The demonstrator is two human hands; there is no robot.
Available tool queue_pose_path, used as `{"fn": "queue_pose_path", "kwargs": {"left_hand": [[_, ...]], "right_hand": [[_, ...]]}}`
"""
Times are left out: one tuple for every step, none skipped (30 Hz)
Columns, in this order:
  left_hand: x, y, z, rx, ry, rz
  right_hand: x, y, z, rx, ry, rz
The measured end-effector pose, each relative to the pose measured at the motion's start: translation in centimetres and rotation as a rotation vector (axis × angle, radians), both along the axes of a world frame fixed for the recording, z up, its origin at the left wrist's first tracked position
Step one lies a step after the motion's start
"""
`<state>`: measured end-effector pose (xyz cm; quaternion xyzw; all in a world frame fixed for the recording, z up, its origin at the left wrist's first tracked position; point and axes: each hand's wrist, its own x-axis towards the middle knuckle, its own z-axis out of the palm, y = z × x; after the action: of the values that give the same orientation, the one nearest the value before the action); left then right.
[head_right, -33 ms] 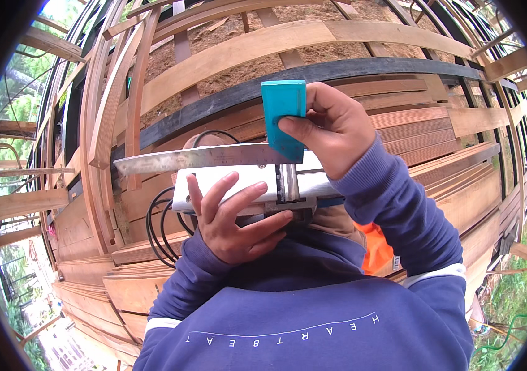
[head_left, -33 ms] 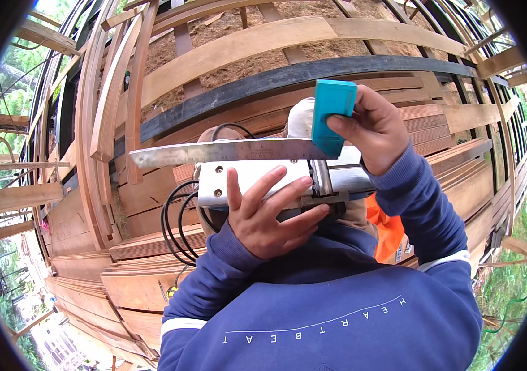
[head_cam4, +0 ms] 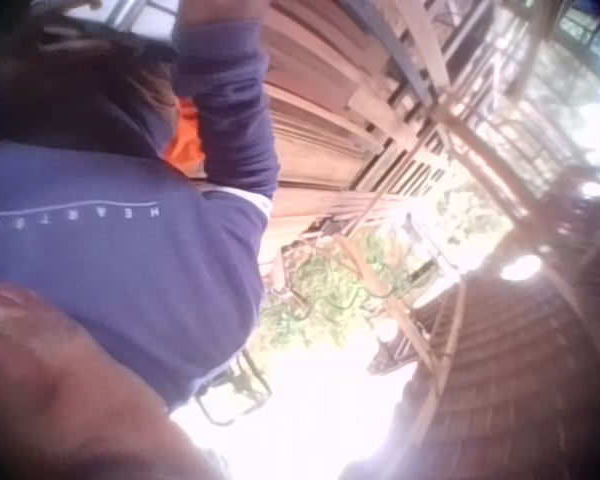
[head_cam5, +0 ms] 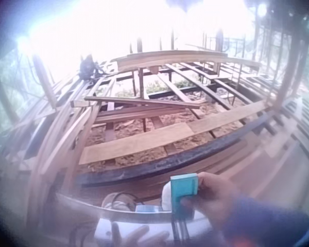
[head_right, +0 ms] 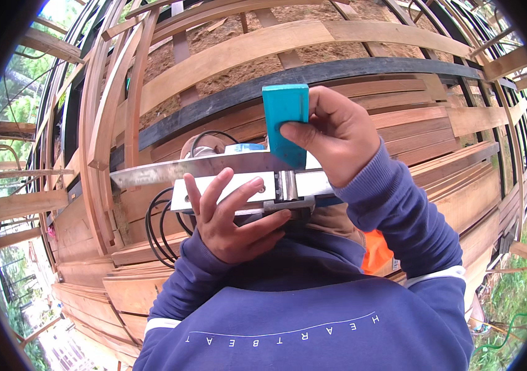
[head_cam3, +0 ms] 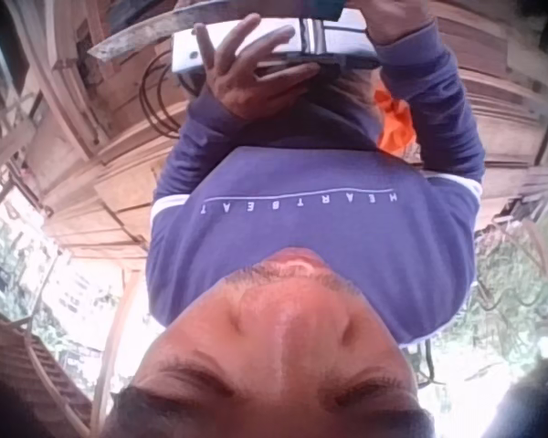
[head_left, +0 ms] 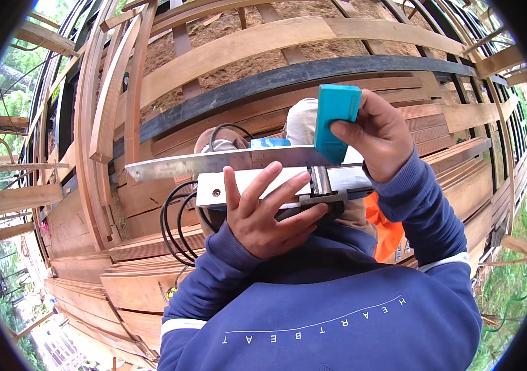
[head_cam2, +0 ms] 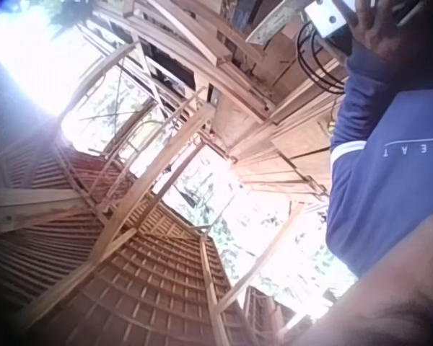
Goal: The person adjusts the blade depth of a power wood plane using a metal ruler and a small plastic block.
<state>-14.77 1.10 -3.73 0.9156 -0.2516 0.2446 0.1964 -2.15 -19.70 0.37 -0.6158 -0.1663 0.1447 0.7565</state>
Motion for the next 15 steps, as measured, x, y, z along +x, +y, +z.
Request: {"fn": "queue_pose_path", "kwargs": {"left_hand": [[0.2,0.0,-0.1,-0.002,-0.009,-0.005],[0.3,0.1,-0.2,-0.004,-0.018,-0.009],[0.3,0.1,-0.2,0.001,-0.006,-0.010],[0.3,0.2,0.0,0.005,0.006,-0.011],[0.3,0.1,0.1,0.010,0.018,-0.011],[0.3,0.1,0.1,0.009,0.021,-0.013],[0.3,0.1,0.1,0.009,0.023,-0.015],[0.3,0.1,0.2,0.008,0.025,-0.016],[0.3,0.1,0.2,0.004,0.026,-0.018],[0.4,0.1,0.3,-0.001,0.026,-0.020],[0.4,0.1,0.3,-0.005,0.026,-0.021],[0.5,0.1,0.4,-0.010,0.031,-0.024],[0.5,0.1,0.5,-0.015,0.036,-0.027],[0.6,0.1,0.6,-0.020,0.041,-0.030],[0.6,0.1,0.7,-0.026,0.043,-0.030]], "right_hand": [[-0.4,-0.1,0.1,-0.042,-0.015,-0.011],[-0.7,-0.2,0.1,-0.057,-0.010,0.000],[-1.0,-0.2,0.1,-0.072,-0.004,0.009],[-1.3,-0.3,0.1,-0.088,0.003,0.019],[-1.6,-0.3,-0.2,-0.087,-0.009,0.020],[-1.8,-0.1,-0.3,-0.089,0.010,0.018],[-2.0,0.0,-0.3,-0.090,0.028,0.017],[-2.1,0.1,-0.3,-0.091,0.047,0.016],[-2.2,0.2,-0.3,-0.090,0.054,0.018],[-2.2,0.2,-0.2,-0.089,0.062,0.021],[-2.2,0.3,-0.1,-0.087,0.070,0.024],[-2.2,0.3,-0.2,-0.086,0.064,0.021],[-2.2,0.3,-0.4,-0.084,0.058,0.017],[-2.2,0.3,-0.5,-0.082,0.052,0.014],[-2.2,0.3,-0.4,-0.089,0.050,0.018]]}}
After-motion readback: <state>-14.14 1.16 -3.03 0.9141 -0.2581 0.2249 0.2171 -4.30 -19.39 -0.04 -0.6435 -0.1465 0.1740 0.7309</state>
